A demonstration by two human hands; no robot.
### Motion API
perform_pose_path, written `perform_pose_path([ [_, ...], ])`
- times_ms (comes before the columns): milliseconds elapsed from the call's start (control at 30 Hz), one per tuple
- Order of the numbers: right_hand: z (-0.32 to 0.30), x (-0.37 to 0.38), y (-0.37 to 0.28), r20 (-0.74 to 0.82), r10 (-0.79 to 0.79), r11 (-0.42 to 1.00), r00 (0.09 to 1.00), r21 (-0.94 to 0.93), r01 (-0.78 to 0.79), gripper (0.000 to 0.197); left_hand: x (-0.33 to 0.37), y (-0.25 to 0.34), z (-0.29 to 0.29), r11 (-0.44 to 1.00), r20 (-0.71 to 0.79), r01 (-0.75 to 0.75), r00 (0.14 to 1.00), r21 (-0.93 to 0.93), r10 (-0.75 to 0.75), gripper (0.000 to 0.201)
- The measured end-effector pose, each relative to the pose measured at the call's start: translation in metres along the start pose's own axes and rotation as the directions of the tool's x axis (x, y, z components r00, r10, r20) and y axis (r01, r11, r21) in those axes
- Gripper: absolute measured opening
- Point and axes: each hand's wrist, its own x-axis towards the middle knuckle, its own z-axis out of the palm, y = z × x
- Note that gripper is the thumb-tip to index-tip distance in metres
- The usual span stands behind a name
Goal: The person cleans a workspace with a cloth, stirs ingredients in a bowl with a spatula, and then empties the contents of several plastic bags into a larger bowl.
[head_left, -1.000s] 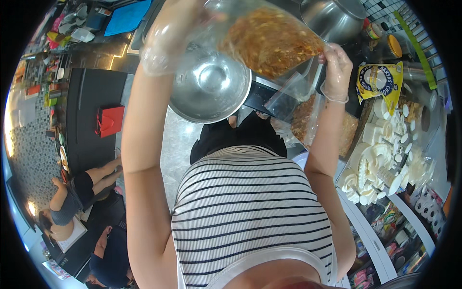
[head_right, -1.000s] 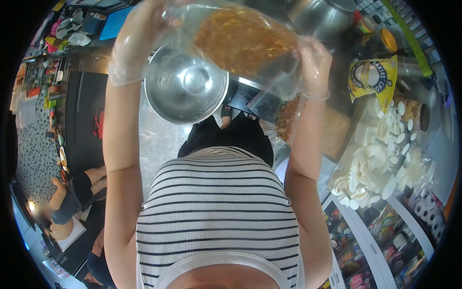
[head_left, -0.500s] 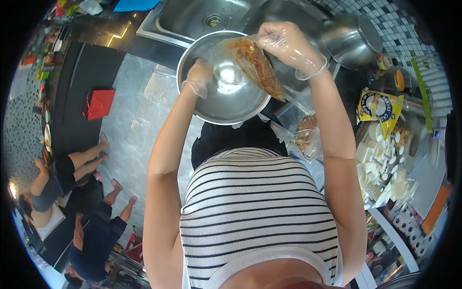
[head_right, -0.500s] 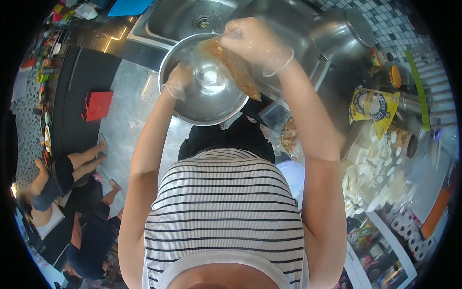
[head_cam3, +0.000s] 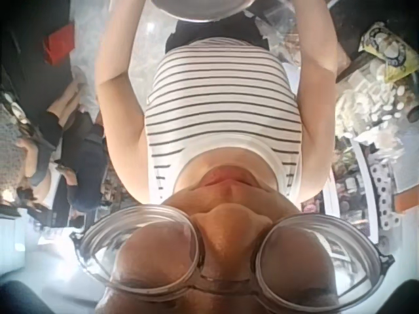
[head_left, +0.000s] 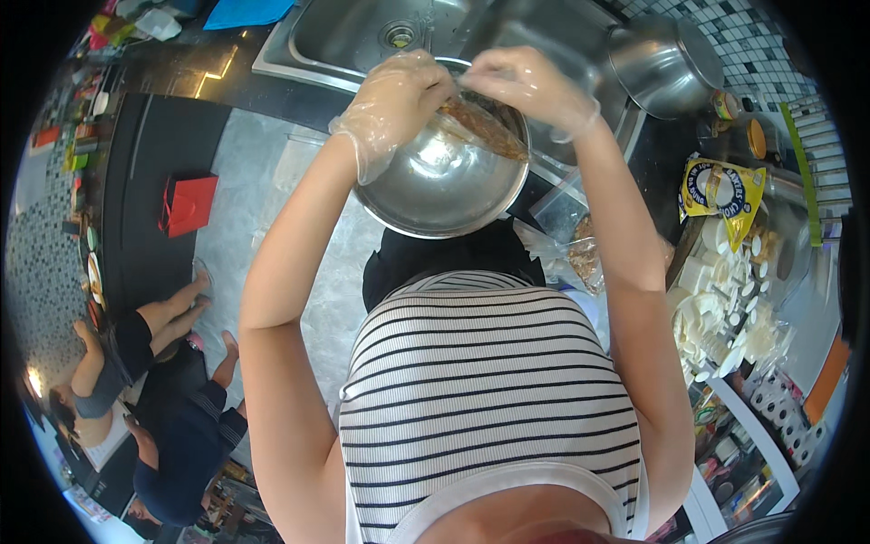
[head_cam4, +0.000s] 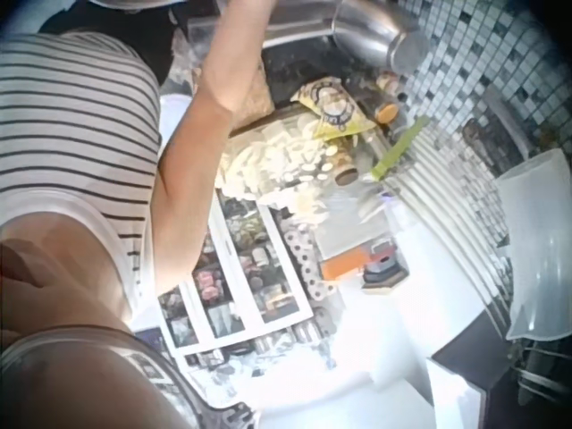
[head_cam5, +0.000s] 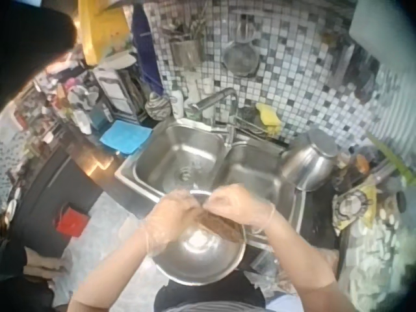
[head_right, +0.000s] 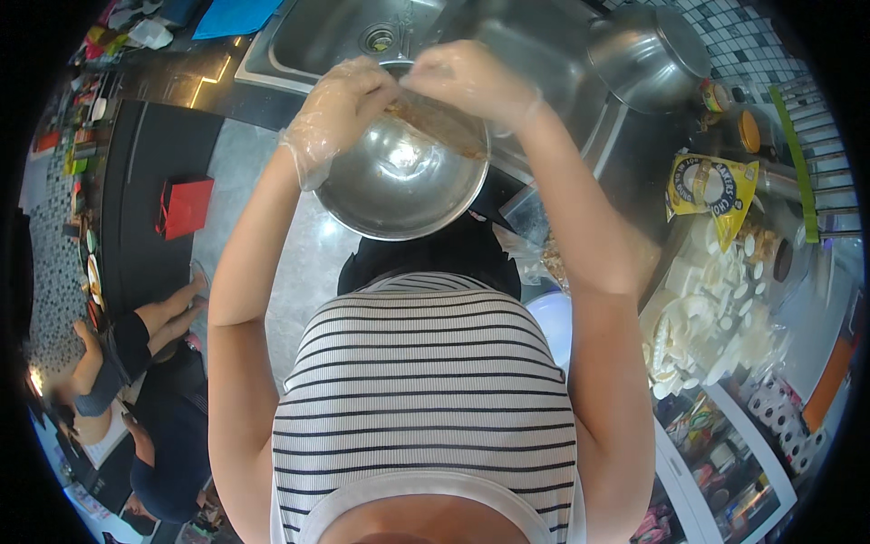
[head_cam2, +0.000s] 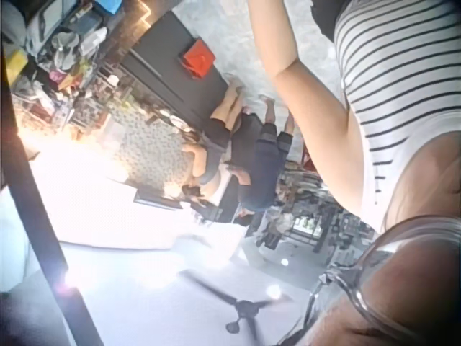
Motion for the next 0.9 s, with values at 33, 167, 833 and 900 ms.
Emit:
perform_pose_path([
  [33, -0.004, -0.009, 0.006, -0.056, 0.013, 1.000, 0.998, 0.012, -0.013, 0.037, -0.001, -0.002, 0.002, 1.000, -0.020, -0.014, 1.000, -0.016, 0.014, 0.014],
  [167, -0.008, -0.071, 0.010, -0.064, 0.228, 0.928, 0.972, -0.289, -0.237, 0.038, -0.007, -0.004, 0.006, 0.997, -0.083, 0.034, 0.996, -0.063, -0.039, 0.011],
  [833, 0.002, -0.073, -0.040, -0.234, 0.159, 0.963, 0.959, 0.249, -0.099, 0.009, -0.040, -0.006, -0.036, 0.813, -0.206, 0.196, 0.911, -0.548, -0.358, 0.013],
  [900, -0.002, -0.064, -0.057, -0.229, 0.189, 0.946, 0.955, 0.302, -0.116, 0.008, -0.046, 0.000, -0.044, 0.874, -0.377, 0.121, 0.868, -0.471, -0.324, 0.012],
])
